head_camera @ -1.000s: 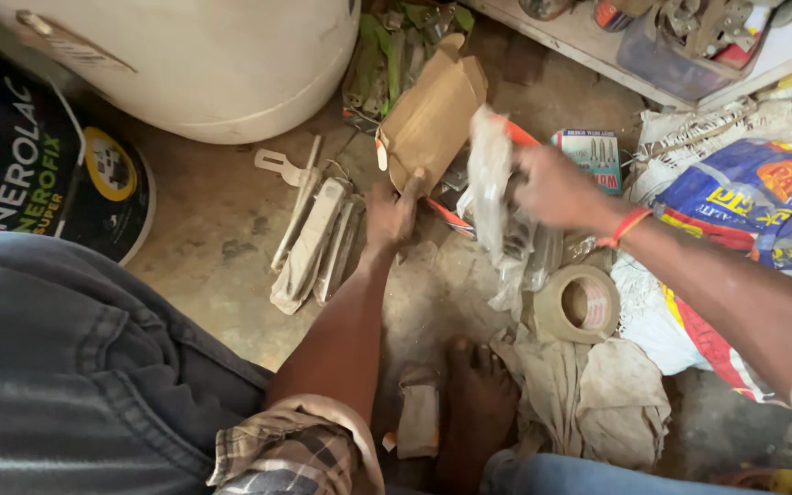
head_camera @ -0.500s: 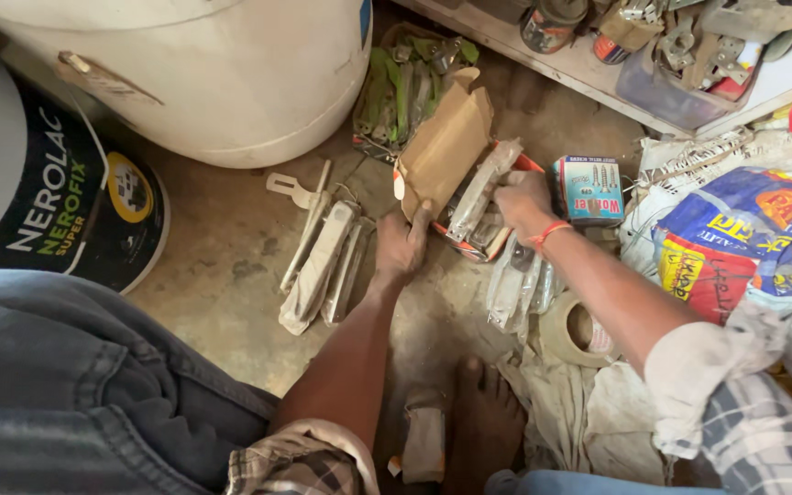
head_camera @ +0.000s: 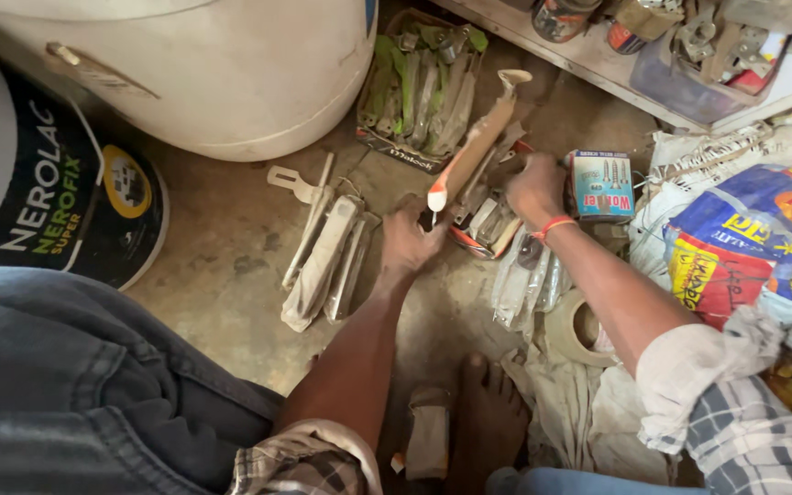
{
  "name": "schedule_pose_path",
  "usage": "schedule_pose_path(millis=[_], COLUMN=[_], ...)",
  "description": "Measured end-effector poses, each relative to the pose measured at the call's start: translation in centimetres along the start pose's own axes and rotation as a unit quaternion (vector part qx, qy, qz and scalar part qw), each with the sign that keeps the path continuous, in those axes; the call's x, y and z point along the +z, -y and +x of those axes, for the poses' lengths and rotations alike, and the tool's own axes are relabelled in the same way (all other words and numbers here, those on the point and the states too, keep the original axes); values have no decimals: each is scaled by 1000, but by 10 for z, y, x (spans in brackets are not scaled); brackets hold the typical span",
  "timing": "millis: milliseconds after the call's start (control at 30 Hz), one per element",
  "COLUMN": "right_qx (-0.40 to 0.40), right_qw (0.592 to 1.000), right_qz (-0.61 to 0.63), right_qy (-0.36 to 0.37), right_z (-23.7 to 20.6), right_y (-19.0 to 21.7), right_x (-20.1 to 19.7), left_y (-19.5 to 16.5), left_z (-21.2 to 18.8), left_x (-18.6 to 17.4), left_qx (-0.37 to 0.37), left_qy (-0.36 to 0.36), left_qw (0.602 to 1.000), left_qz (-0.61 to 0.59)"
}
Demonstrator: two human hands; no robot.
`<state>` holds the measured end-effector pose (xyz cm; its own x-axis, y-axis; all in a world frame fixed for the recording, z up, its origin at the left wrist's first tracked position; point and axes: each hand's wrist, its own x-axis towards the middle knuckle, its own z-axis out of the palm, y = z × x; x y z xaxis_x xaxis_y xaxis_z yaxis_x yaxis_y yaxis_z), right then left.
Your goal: The person sits on the floor and packs metal hardware items into cardboard boxes, folding box flaps and using tape to seal and reinforce the boxes. They handle several boxes one at a time, opening, filling, and closing each before setting it aside.
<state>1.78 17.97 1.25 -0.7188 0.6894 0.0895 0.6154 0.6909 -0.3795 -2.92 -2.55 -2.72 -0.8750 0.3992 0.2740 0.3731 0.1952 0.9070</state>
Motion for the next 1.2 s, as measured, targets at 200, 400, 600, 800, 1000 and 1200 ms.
schedule_pose_path(millis=[200, 400, 600, 800, 1000, 1200], right_qx=[71, 18, 59, 201, 184, 247], right_qw=[974, 898, 916, 888, 927, 794], right_qz=[21, -206, -123, -8, 47, 291], right_qy=[212, 388, 378, 413, 323, 472], right_z=[-1, -26, -64, -57, -61, -23], right_y=[-12, -49, -30, -14, -28, -53], right_x=[-65, -73, -43, -62, -57, -108], left_y=[-9, -22, -21, -21, -22, -22], left_z=[0, -1, -2, -6, -7, -7], left_x=[-1, 3, 7, 4, 5, 7], left_qx=[-58, -31, -31, -103, -105, -99], left_qy=[17, 6, 8, 62, 81, 65], left_qw=[998, 997, 994, 989, 987, 991], left_qz=[26, 75, 105, 81, 87, 60])
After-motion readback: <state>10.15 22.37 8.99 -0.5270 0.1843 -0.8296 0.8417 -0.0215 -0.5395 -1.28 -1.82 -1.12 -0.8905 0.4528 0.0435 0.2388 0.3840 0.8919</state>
